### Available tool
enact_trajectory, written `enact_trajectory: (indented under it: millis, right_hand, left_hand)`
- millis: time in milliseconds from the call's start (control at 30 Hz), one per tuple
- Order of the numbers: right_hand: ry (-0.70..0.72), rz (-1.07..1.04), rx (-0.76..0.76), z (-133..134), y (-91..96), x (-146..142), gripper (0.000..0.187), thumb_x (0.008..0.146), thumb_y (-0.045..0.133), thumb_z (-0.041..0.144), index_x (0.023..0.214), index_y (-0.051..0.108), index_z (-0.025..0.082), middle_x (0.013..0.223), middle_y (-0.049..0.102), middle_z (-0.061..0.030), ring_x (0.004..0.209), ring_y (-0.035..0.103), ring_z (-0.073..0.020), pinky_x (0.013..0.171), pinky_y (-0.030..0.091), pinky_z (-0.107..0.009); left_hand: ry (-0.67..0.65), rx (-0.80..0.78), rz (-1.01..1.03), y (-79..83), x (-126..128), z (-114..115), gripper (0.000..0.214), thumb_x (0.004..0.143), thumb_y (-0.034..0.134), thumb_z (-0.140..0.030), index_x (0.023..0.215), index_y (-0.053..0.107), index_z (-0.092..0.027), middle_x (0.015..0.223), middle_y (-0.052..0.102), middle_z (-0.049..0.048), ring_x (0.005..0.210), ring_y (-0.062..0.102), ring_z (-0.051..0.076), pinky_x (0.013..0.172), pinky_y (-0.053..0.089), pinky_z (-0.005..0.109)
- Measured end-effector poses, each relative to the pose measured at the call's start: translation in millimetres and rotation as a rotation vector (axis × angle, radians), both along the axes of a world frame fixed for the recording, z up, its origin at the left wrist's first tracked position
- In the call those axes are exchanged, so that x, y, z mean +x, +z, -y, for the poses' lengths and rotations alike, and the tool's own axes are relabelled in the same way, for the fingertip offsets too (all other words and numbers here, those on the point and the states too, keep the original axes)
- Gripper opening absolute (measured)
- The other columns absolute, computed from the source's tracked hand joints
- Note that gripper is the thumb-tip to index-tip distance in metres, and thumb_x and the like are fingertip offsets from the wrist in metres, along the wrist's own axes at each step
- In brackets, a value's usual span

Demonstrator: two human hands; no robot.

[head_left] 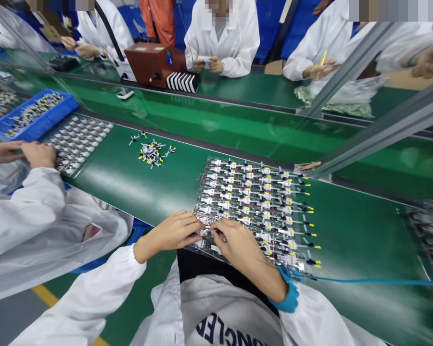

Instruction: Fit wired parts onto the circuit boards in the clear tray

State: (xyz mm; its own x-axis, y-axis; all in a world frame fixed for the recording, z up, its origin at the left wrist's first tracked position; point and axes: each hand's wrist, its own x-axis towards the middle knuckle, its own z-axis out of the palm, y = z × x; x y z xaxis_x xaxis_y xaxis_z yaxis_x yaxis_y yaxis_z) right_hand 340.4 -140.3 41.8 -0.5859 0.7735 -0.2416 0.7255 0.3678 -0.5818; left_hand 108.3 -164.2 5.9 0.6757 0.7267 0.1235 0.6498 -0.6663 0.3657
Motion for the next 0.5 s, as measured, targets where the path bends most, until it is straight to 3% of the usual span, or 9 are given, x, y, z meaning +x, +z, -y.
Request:
enact_trajectory:
  millis: [500]
  right_hand:
    - [-0.074, -0.005, -0.014, 9.9, -8.1, -9.3, 0.016, 0.099, 0.055, 0.019, 0.097, 0.07, 0.023, 0.098, 0.074, -0.0044, 0.086, 0.069, -0.02, 0.074, 0.045, -0.029]
  left_hand:
    - [0.101, -0.107, 0.186, -3.2, 4.7, 11.2, 0.027, 0.103, 0.056, -0.032, 0.121, 0.068, -0.016, 0.109, 0.07, 0.0105, 0.103, 0.06, 0.022, 0.092, 0.053, 0.036]
